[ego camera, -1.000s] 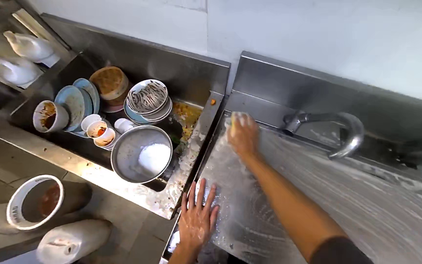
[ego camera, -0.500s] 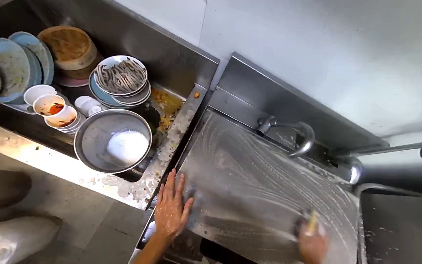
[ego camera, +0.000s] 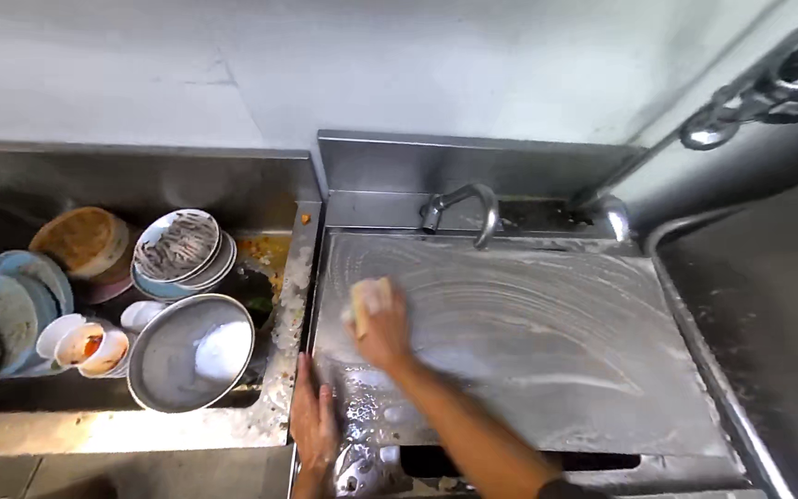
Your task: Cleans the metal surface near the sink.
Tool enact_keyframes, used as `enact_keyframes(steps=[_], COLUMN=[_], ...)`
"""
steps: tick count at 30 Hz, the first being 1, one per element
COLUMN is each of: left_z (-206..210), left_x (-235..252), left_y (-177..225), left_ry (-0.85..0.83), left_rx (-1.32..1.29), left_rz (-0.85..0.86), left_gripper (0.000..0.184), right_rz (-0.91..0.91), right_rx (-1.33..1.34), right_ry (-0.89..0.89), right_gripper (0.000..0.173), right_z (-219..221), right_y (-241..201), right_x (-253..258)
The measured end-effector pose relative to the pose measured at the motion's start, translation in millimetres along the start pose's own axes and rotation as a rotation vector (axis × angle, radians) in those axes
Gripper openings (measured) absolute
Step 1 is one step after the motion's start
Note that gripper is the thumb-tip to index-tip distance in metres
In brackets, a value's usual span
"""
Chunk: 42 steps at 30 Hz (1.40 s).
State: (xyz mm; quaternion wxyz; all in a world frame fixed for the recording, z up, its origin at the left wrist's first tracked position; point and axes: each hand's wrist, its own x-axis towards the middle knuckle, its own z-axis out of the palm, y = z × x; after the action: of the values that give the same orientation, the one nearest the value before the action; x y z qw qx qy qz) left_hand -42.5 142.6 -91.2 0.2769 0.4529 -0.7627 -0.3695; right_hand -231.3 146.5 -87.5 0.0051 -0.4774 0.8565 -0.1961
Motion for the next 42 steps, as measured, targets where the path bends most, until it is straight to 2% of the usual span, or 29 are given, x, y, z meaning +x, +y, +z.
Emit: enact_keyframes(steps=[1,3,5,7,8,10,12,15,16,18,22,24,25,26,27,29,31,33,35,37,40,42], left_z=[-3.7,-11.9,-18.2,-22.8,-28.0,-43.6,-63.8,-95.5,-105.3,-120.6,-140.5,-115.6,-98.5,-80.4,-57.9,-2.6,59.6,113.7,157.4,189.3,219.2,228.1], left_x=[2.7,11.9,13.9,14.0,11.4,3.1,1.5,13.7,20.7,42.6,83.2,96.3,99.7,102.0,106.8,119.0,139.0,166.3,194.5,219.7,251.4,263.7], left_y=[0.1,3.4,5.6,12.9,19.9,31.6,42.9,38.5,29.6,9.5,-24.4,-15.0,-1.5,18.2,43.0,87.7,116.2,146.0,170.3,183.8,196.4,198.9], left_ry=[-0.013,-0.057,-0.058,-0.048,-0.031,0.019,0.049,0.114,0.127,0.218,0.478,0.677,0.708,0.652,0.567,0.307,0.004,-0.223,-0.300,-0.341,-0.421,-0.443], left_rx=[-0.143,-0.465,-0.659,-0.715,-0.707,-0.699,-0.798,-1.003,-1.026,-1.048,-1.042,-0.906,-0.862,-0.818,-0.759,-0.687,-0.594,-0.428,-0.219,0.014,0.329,0.421], left_rz=[-0.040,-0.183,-0.302,-0.333,-0.337,-0.371,-0.514,-0.724,-0.746,-0.779,-0.789,-0.764,-0.671,-0.565,-0.467,-0.313,-0.173,-0.056,-0.007,-0.021,-0.068,-0.122], left_gripper=[0.081,0.080,0.076,0.073,0.071,0.069,0.061,0.039,0.036,0.033,0.024,0.020,0.040,0.057,0.064,0.063,0.058,0.052,0.053,0.062,0.061,0.053], right_rz=[-0.076,-0.211,-0.316,-0.310,-0.247,-0.144,-0.244,-0.426,-0.448,-0.407,-0.224,-0.072,-0.003,0.044,0.069,0.026,-0.053,-0.084,-0.097,-0.072,-0.011,0.008], right_rx=[0.040,0.160,0.312,0.454,0.530,0.668,0.726,0.630,0.593,0.549,0.274,0.073,-0.010,-0.077,-0.120,-0.210,-0.267,-0.250,-0.216,-0.212,-0.218,-0.208], right_ry=[-0.081,-0.158,-0.152,-0.168,-0.190,-0.288,-0.388,-0.521,-0.500,-0.339,-0.005,0.032,0.027,0.010,-0.006,0.029,0.073,0.072,0.086,0.107,0.080,0.057], right_gripper=[0.058,0.047,0.048,0.049,0.047,0.058,0.060,0.054,0.054,0.052,0.051,0.061,0.068,0.075,0.081,0.080,0.075,0.075,0.068,0.066,0.082,0.080], right_z=[6.6,12.4,5.6,-11.3,-22.8,-36.3,-43.3,-65.8,-74.8,-86.9,-86.2,-99.9,-107.9,-113.7,-116.4,-112.2,-108.4,-108.7,-109.0,-108.2,-108.3,-108.2], right_y=[-35.2,-70.8,-71.9,-65.2,-66.7,-78.7,-93.4,-102.7,-97.7,-69.6,50.4,127.3,160.6,189.5,212.8,245.0,263.7,272.6,280.0,279.5,277.2,276.3], right_x=[-14.4,-53.9,-96.4,-111.4,-110.5,-98.1,-77.4,-60.5,-65.4,-90.7,-175.8,-223.7,-244.9,-262.0,-272.9,-282.9,-280.4,-274.0,-264.7,-256.2,-247.6,-247.9])
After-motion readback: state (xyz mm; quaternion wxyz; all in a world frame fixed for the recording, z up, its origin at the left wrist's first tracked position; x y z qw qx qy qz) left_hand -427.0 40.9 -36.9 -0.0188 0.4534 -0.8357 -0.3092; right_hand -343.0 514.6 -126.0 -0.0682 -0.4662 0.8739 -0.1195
